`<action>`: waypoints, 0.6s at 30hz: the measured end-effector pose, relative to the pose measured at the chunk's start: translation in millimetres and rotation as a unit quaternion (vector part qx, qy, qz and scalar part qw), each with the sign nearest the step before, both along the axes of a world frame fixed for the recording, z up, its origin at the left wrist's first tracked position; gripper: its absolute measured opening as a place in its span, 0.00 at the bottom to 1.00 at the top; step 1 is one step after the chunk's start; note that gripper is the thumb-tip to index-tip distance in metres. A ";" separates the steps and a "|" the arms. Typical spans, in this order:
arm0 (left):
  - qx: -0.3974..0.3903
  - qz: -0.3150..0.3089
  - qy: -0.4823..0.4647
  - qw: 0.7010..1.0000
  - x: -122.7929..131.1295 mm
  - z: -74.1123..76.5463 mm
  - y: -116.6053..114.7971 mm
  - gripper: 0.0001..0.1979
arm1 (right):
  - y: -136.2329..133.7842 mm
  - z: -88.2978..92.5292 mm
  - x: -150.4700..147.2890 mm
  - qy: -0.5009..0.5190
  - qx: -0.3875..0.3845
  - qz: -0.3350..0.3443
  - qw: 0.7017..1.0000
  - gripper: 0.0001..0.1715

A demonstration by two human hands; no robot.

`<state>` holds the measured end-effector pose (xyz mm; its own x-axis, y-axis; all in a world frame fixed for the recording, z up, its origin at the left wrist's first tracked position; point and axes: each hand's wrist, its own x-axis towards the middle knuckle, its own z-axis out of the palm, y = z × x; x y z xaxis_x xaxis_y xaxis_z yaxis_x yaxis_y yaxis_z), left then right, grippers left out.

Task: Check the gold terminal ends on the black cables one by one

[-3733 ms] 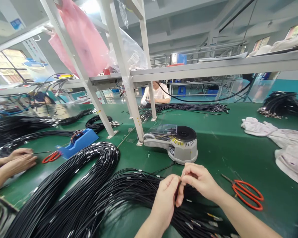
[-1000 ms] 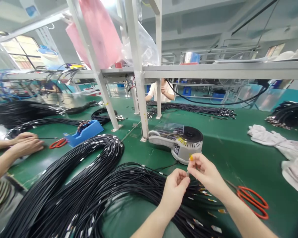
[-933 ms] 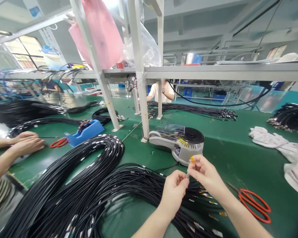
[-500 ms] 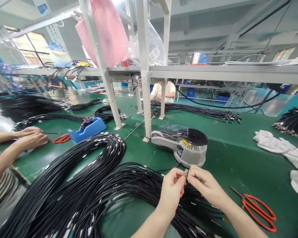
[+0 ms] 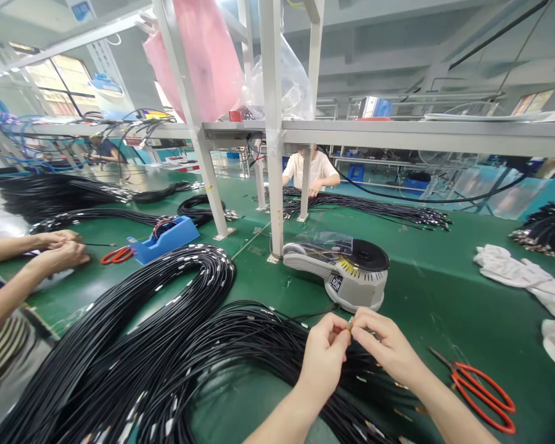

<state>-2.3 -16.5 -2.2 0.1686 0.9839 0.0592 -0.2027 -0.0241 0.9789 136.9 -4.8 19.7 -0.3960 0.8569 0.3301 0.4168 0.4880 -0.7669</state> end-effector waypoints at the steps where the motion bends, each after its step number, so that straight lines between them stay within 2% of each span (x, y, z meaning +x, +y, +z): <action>1: 0.002 0.000 0.003 1.000 0.1 0.1 -0.2 0.03 | 0.1 -0.5 -0.1 -0.001 0.001 -0.002 1.000 0.17; 8: 0.014 0.004 0.032 0.999 0.9 0.5 -2.5 0.03 | -0.1 -3.3 -0.2 -0.004 0.013 -0.019 1.000 0.17; 18: 0.025 0.003 0.045 0.999 0.7 5.2 -6.0 0.05 | 0.3 -2.8 -0.1 0.005 0.023 -0.011 1.000 0.17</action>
<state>-1.6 -22.5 3.0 0.1692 0.9811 0.0935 -0.1144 -0.0747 0.9906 136.8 -4.5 16.9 -0.3743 0.8488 0.3734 0.4206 0.5143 -0.7474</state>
